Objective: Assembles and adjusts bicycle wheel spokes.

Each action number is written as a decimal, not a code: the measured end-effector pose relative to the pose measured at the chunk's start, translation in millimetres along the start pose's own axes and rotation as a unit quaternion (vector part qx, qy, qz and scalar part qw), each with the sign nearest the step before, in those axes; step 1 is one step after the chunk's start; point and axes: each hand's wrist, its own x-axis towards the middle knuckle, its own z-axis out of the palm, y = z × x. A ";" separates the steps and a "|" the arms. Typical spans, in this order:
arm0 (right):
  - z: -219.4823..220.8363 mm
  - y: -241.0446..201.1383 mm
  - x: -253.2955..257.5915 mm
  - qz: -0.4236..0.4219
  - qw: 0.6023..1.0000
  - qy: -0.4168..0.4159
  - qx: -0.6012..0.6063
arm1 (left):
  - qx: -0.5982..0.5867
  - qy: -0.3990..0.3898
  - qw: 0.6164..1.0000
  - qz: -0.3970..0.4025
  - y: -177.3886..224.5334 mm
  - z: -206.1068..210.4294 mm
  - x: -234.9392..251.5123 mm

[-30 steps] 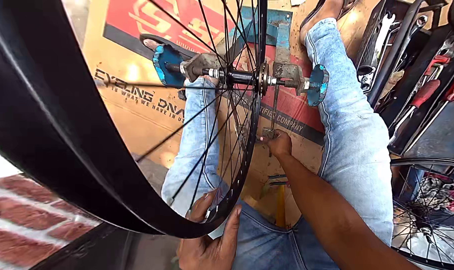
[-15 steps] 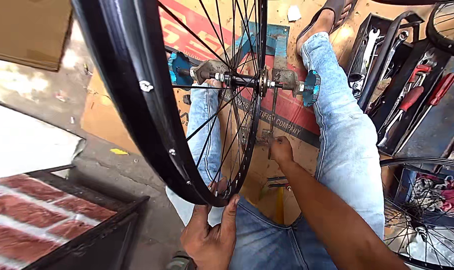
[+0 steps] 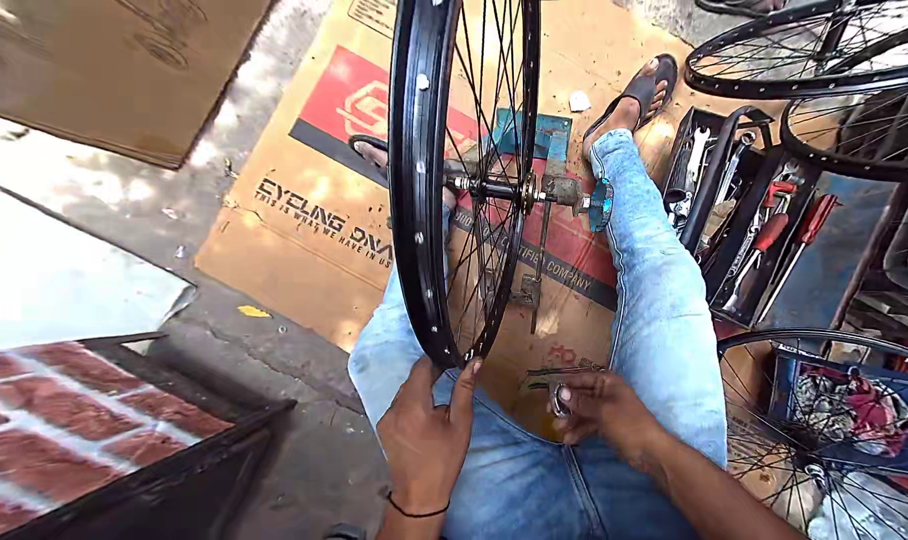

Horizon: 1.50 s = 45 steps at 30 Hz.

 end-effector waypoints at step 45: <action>55.9 -187.2 142.8 -0.716 0.605 -0.083 -0.338 | -0.366 0.086 0.926 0.025 75.3 -24.9 131.8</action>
